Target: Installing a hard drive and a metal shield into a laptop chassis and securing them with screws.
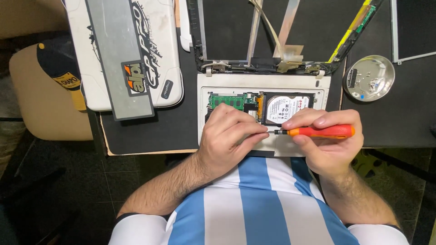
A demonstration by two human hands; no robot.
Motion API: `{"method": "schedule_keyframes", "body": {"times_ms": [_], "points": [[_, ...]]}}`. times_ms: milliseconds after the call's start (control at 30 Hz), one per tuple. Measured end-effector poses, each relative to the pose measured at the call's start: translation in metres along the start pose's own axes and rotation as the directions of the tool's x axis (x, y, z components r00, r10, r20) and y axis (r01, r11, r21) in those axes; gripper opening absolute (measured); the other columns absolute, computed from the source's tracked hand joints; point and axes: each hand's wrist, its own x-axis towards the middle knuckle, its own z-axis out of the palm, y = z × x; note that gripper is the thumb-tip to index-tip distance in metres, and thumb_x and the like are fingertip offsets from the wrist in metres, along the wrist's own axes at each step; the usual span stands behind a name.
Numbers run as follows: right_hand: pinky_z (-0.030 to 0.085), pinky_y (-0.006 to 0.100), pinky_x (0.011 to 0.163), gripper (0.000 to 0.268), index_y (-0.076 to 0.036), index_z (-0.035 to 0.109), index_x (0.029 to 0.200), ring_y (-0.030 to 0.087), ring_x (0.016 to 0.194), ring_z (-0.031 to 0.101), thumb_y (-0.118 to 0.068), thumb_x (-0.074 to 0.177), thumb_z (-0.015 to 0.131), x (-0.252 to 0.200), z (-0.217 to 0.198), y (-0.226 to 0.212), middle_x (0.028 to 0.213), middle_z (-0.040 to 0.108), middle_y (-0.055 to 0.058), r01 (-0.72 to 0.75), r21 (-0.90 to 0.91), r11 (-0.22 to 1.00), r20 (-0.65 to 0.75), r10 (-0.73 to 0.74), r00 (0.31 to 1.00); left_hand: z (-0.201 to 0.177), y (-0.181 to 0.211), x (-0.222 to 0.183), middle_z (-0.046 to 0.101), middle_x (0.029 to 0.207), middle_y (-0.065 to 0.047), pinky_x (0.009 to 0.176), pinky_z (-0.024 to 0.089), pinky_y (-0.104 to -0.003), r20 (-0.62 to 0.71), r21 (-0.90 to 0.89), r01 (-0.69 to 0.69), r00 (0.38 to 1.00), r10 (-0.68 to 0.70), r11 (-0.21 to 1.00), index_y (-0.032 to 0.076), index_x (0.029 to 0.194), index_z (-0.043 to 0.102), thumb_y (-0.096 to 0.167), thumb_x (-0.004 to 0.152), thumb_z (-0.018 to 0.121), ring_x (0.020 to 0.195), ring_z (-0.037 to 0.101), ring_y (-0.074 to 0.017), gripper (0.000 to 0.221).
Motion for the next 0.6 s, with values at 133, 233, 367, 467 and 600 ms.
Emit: {"method": "schedule_keyframes", "body": {"times_ms": [133,233,367,467,600], "points": [[0.076,0.050,0.097,0.039,-0.012,0.049,0.134,0.039,0.100,0.091,-0.008,0.112,0.081,-0.001,-0.004,0.002,0.111,0.082,0.029,0.017,0.015,1.000,0.014,-0.017,1.000,0.003,-0.001,-0.001,0.083,0.111,-0.006,0.094,0.053,-0.042,-0.010,0.004,-0.001,1.000,0.001,1.000,0.009,0.118,0.086,0.012,0.112,0.097,0.098,0.074,-0.0265,0.013],[0.078,0.052,0.099,0.041,-0.010,0.048,0.134,0.039,0.104,0.092,-0.008,0.111,0.083,0.000,-0.011,0.002,0.111,0.083,0.027,0.017,0.001,1.000,0.008,-0.017,1.000,-0.001,-0.005,-0.003,0.084,0.119,-0.007,0.096,0.056,-0.043,-0.002,0.058,-0.007,1.000,0.007,0.998,0.009,0.134,0.086,0.023,0.112,0.099,0.104,0.078,-0.0268,0.029],[0.070,0.056,0.099,0.057,-0.014,0.035,0.156,0.043,0.092,0.076,-0.015,0.118,0.078,0.000,-0.043,0.009,0.110,0.071,0.033,-0.019,-0.135,0.991,-0.240,-0.014,0.971,-0.021,-0.016,-0.011,0.085,0.120,-0.011,0.093,0.057,-0.048,0.021,0.282,-0.087,0.996,0.085,0.955,0.006,0.133,0.087,0.032,0.110,0.102,0.104,0.074,-0.0313,0.037],[0.065,0.060,0.094,0.066,-0.021,0.027,0.173,0.048,0.083,0.069,-0.014,0.124,0.070,0.001,-0.070,0.011,0.107,0.066,0.039,0.028,-0.257,0.966,-0.237,-0.091,0.967,-0.040,-0.030,-0.024,0.085,0.111,-0.009,0.089,0.055,-0.048,0.019,0.335,-0.134,0.991,0.135,0.933,0.006,0.121,0.089,0.022,0.108,0.100,0.097,0.071,-0.0300,0.023],[0.061,0.060,0.097,0.064,-0.021,0.024,0.167,0.054,0.088,0.073,-0.012,0.124,0.070,-0.002,-0.084,0.013,0.108,0.068,0.045,0.053,-0.400,0.915,-0.205,-0.146,0.968,-0.061,-0.046,-0.051,0.085,0.092,-0.009,0.075,0.054,-0.042,-0.023,0.367,-0.188,0.977,0.211,0.911,0.003,0.104,0.086,0.009,0.107,0.093,0.081,0.073,-0.0250,0.010]]}}
